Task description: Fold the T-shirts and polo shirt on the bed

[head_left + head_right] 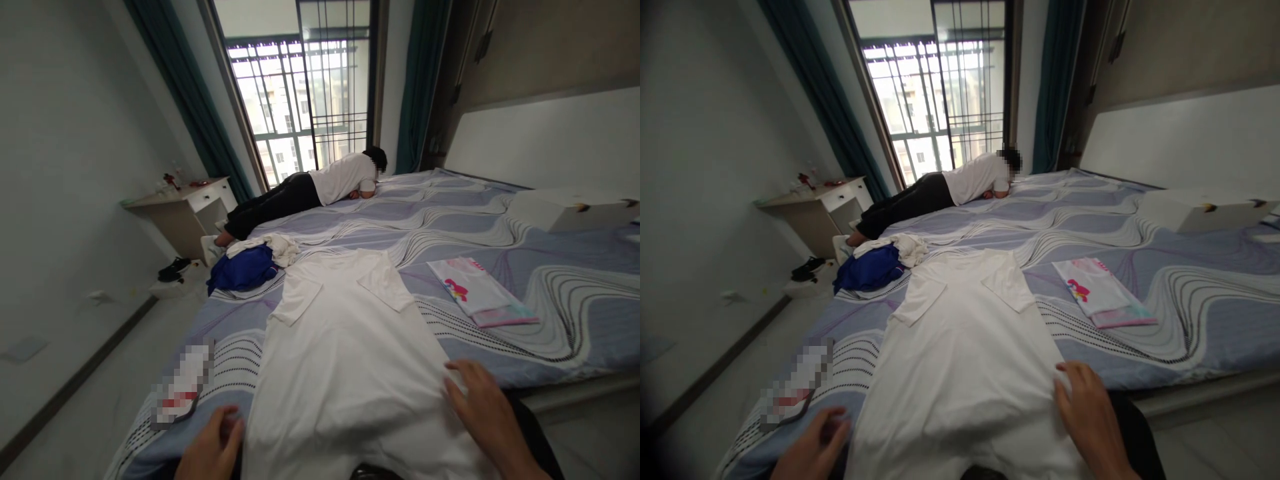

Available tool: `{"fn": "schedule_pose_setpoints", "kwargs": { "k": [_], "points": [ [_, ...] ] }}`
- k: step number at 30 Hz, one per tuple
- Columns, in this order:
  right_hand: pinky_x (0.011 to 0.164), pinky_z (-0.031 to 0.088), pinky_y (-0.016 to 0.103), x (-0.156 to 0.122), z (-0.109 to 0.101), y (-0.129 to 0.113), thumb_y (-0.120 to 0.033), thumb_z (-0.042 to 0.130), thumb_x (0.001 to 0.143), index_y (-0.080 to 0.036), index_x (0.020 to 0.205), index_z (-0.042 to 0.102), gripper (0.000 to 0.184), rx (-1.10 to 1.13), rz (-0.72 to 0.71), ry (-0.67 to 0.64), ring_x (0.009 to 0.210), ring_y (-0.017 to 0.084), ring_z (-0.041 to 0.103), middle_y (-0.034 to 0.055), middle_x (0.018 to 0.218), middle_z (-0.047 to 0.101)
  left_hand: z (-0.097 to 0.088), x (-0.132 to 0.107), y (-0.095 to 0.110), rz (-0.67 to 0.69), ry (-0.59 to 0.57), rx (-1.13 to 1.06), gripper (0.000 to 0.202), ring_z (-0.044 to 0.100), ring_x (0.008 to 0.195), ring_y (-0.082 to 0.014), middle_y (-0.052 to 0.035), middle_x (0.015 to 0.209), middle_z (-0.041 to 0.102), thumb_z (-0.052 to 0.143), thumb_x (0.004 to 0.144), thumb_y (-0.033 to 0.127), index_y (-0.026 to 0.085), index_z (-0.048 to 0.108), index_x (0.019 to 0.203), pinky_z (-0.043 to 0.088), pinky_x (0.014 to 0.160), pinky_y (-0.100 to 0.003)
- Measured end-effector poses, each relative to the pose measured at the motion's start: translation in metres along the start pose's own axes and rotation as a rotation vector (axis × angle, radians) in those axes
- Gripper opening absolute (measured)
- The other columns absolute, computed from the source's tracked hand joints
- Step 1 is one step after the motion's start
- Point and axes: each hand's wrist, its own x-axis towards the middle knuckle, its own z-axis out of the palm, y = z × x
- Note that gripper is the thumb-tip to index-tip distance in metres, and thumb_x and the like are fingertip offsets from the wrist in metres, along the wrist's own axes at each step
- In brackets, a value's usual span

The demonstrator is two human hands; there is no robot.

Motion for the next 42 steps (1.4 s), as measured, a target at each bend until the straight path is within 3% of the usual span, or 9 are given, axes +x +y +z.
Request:
{"fn": "schedule_pose_setpoints", "kwargs": {
  "k": [4,9,15,19,24,27,33,36,42],
  "points": [
    [0.116,0.032,0.045,0.044,0.060,-0.077,-0.039,0.041,0.095,-0.015,0.138,0.054,0.051,-0.039,-0.262,-0.199,0.142,0.029,0.038,0.0148,0.149,0.049,0.022,0.097,0.041,0.424,0.263,-0.046,0.048,0.059,0.118,-0.0307,-0.0140,0.123,0.066,0.055,0.076,0.038,0.017,0.059,0.119,0.045,0.103,-0.047],
    [0.120,0.010,0.056,0.089,0.116,-0.130,-0.048,0.040,0.097,-0.017,0.154,0.036,0.065,-0.147,-0.333,-0.344,0.151,0.033,0.016,0.0095,0.164,0.024,0.056,0.175,0.056,0.385,0.264,-0.013,0.045,0.059,0.110,-0.0278,-0.0111,0.118,0.067,0.054,0.084,0.034,0.018,0.060,0.126,0.045,0.101,-0.044],
    [0.110,0.033,0.038,0.181,0.139,-0.179,-0.034,0.050,0.094,-0.015,0.137,0.056,0.047,-0.052,-0.206,-0.276,0.129,0.027,0.048,0.0144,0.141,0.056,0.061,0.197,0.060,0.305,0.235,0.006,0.022,0.062,0.095,-0.0205,-0.0046,0.106,0.065,0.051,0.091,0.035,0.025,0.066,0.104,0.047,0.080,-0.030],
    [0.103,0.039,0.035,0.265,0.171,-0.240,-0.037,0.047,0.097,-0.019,0.136,0.055,0.044,0.016,-0.094,-0.351,0.127,0.024,0.050,0.0118,0.139,0.057,0.063,0.200,0.067,0.289,0.266,0.063,0.012,0.061,0.090,-0.0206,-0.0038,0.101,0.064,0.052,0.090,0.029,0.023,0.060,0.098,0.043,0.072,-0.029],
    [0.099,0.041,0.045,0.337,0.225,-0.317,-0.058,0.064,0.084,-0.019,0.123,0.065,0.056,0.046,-0.030,-0.484,0.125,0.032,0.054,0.0176,0.131,0.063,0.067,0.203,0.068,0.354,0.252,0.144,0.005,0.059,0.084,-0.0174,-0.0018,0.100,0.061,0.052,0.091,0.024,0.024,0.057,0.093,0.037,0.067,-0.027],
    [0.102,0.037,0.049,0.355,0.249,-0.349,-0.051,0.073,0.078,-0.019,0.115,0.069,0.049,0.043,-0.014,-0.558,0.123,0.034,0.057,0.0184,0.125,0.067,0.069,0.205,0.065,0.351,0.287,0.142,0.005,0.058,0.080,-0.0165,-0.0012,0.094,0.060,0.053,0.091,0.022,0.024,0.054,0.086,0.037,0.066,-0.027],
    [0.096,0.043,0.040,0.372,0.275,-0.361,-0.044,0.060,0.088,-0.022,0.119,0.065,0.039,0.053,-0.042,-0.602,0.121,0.028,0.059,0.0143,0.128,0.066,0.072,0.206,0.063,0.289,0.355,0.112,0.013,0.058,0.079,-0.0177,-0.0027,0.086,0.059,0.051,0.091,0.015,0.022,0.052,0.080,0.040,0.069,-0.027],
    [0.101,0.038,0.042,0.371,0.277,-0.355,-0.050,0.057,0.089,-0.023,0.117,0.066,0.040,0.031,-0.073,-0.601,0.122,0.029,0.058,0.0134,0.129,0.066,0.071,0.204,0.065,0.282,0.353,0.057,0.010,0.061,0.087,-0.0189,-0.0046,0.098,0.063,0.054,0.090,0.017,0.021,0.057,0.099,0.042,0.071,-0.028],
    [0.093,0.044,0.041,0.376,0.251,-0.327,-0.046,0.082,0.065,-0.015,0.093,0.073,0.042,-0.045,-0.140,-0.781,0.100,0.031,0.067,0.0125,0.095,0.075,0.068,0.201,0.066,0.307,0.263,0.055,0.029,0.062,0.089,-0.0178,-0.0025,0.104,0.063,0.051,0.091,0.014,0.028,0.063,0.114,0.042,0.070,-0.026]
  ]
}}
